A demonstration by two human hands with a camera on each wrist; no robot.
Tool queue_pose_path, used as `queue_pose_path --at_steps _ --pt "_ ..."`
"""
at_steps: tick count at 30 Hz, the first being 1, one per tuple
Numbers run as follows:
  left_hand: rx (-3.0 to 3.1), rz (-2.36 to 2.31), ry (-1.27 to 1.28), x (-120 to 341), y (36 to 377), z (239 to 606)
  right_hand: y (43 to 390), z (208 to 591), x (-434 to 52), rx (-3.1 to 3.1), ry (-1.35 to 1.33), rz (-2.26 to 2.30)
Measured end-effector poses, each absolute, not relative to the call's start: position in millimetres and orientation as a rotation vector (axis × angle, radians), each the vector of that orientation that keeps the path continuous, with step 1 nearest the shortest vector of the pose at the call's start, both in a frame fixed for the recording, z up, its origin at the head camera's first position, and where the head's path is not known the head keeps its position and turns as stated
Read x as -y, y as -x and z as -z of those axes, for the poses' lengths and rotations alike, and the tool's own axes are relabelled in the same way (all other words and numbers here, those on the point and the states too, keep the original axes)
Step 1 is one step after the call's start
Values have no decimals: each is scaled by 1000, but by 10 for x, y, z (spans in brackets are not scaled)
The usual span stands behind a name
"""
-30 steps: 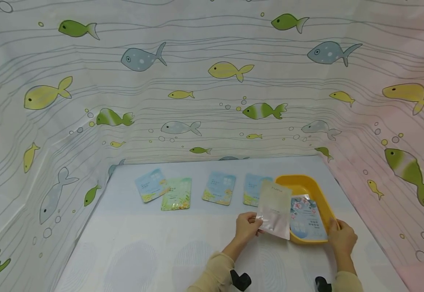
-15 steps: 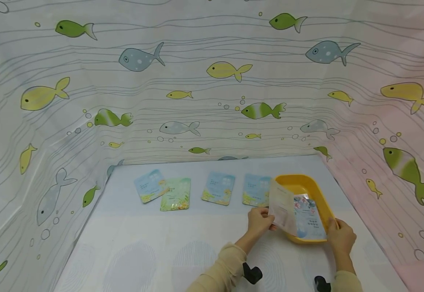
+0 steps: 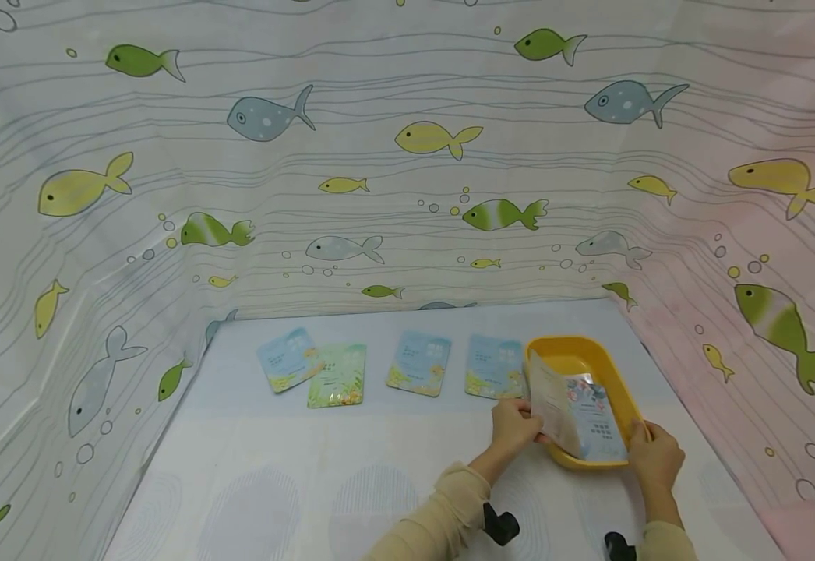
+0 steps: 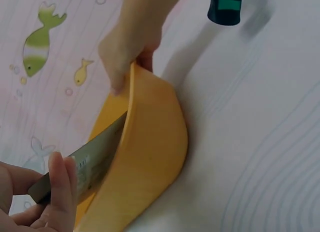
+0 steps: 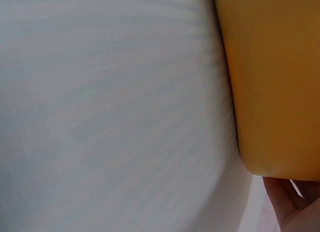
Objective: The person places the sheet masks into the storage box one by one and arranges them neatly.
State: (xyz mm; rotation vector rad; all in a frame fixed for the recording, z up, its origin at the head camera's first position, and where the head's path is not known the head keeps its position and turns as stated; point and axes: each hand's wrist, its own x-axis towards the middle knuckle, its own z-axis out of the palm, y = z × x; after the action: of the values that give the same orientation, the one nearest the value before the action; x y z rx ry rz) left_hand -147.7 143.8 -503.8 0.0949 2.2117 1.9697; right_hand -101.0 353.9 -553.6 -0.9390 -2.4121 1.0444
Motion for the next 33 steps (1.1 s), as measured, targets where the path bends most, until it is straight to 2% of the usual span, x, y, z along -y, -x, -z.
queue_pose_path --at_steps 22,33 --pt "-2517 -1681 -142 -1656 1460 5002 1020 5561 -3541 2399 928 -1043" --pt "-2575 -1580 -164 -1787 1479 5163 1018 5586 -3556 2393 921 -1010"
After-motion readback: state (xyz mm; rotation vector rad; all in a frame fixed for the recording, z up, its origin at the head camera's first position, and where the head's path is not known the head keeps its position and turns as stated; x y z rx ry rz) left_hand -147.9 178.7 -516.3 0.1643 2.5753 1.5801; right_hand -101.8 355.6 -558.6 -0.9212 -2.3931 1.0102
